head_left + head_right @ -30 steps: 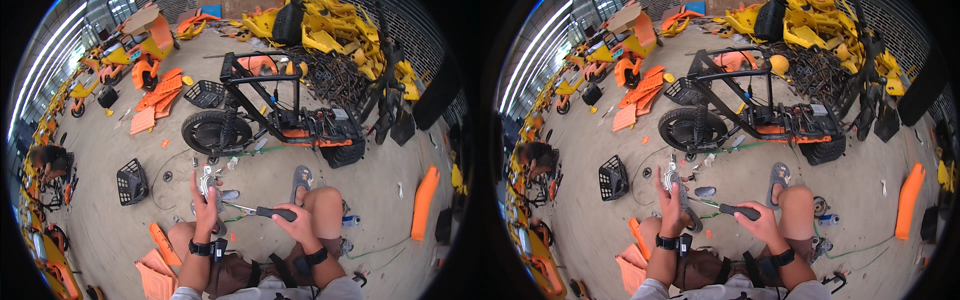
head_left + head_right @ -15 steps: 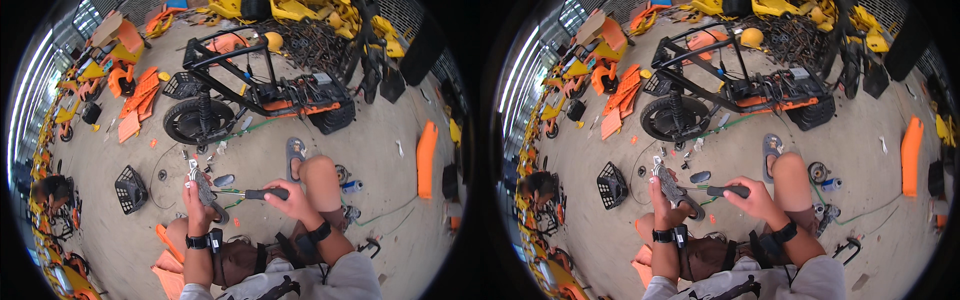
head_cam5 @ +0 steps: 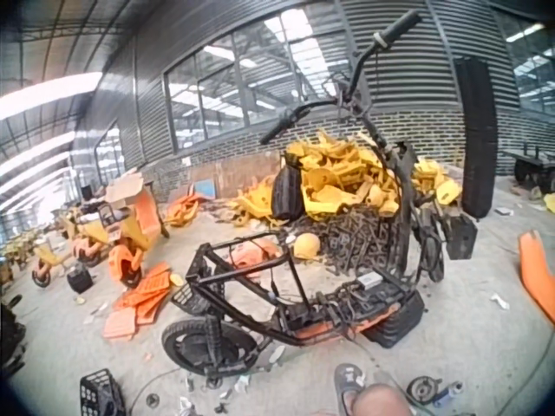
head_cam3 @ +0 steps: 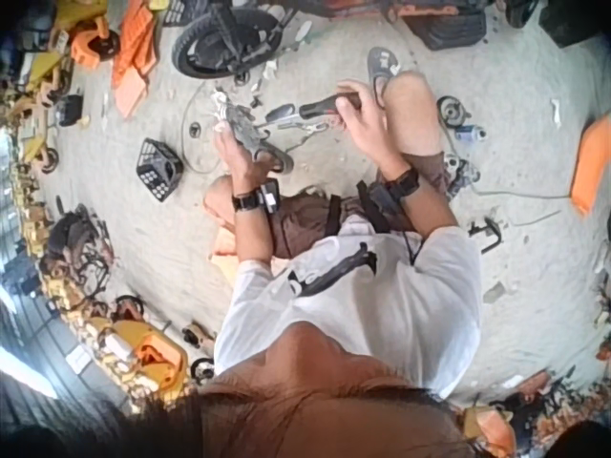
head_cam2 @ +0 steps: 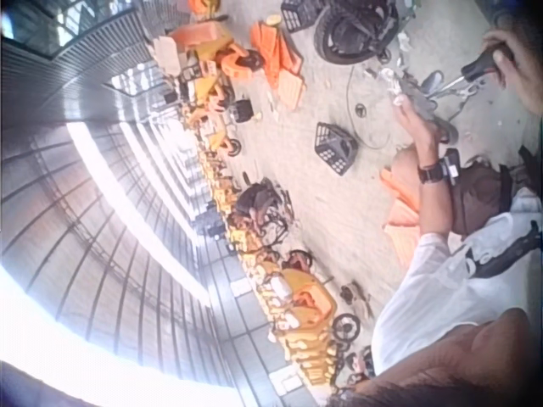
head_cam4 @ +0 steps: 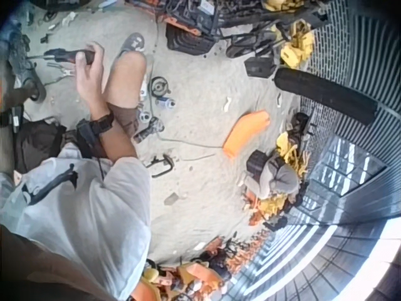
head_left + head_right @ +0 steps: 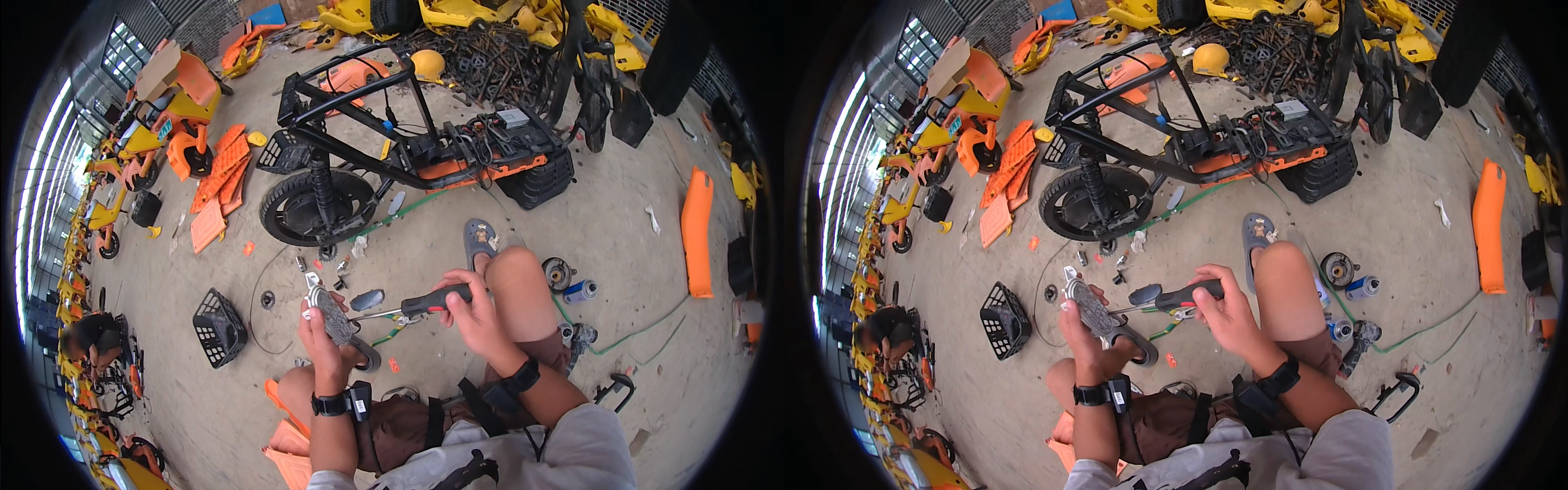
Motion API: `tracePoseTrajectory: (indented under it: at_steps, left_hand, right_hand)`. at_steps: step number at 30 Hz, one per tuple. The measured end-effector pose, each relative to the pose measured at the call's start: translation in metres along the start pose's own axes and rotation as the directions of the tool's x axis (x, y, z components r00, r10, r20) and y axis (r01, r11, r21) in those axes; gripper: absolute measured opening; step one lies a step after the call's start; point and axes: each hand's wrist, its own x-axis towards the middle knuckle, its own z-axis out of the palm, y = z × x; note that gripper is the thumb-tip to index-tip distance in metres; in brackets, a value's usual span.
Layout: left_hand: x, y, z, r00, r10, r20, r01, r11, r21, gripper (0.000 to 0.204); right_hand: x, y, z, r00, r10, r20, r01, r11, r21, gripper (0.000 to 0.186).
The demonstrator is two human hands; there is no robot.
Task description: The person sits on the floor of a large workshop and uses a screwdriver to disassemble a white plastic component, handling various small internal parts while an electric scooter frame sits in front of them.
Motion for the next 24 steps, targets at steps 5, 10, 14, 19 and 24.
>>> tracePoseTrajectory:
  at_steps: [5, 10, 14, 19, 24]
  left_hand:
    - [0.005, -0.007, -0.004, 0.998, 0.045, -0.051, -0.037, 0.989, 0.142, 0.050]
    - [0.003, -0.004, -0.004, 0.998, 0.027, -0.063, -0.022, 0.997, 0.074, 0.048]
    - [0.001, -0.004, 0.001, 0.998, 0.040, -0.043, -0.035, 0.992, 0.123, 0.048]
    - [0.003, -0.007, -0.002, 0.998, 0.024, -0.054, -0.020, 0.997, 0.078, 0.049]
    - [0.004, -0.008, -0.008, 0.995, 0.067, -0.074, -0.056, 0.989, 0.139, 0.049]
  right_hand:
    - [0.003, -0.001, 0.003, 0.987, -0.155, 0.044, 0.160, 0.972, -0.172, 0.046]
    - [-0.003, -0.006, 0.005, 0.995, -0.038, -0.096, 0.007, 0.952, -0.305, 0.055]
    - [0.006, 0.000, 0.008, 0.907, -0.419, -0.038, 0.338, 0.780, -0.526, 0.060]
    - [0.001, -0.001, 0.002, 0.982, -0.175, -0.070, 0.129, 0.897, -0.423, 0.059]
    - [0.001, -0.001, 0.008, 0.981, -0.190, -0.030, 0.165, 0.910, -0.380, 0.057]
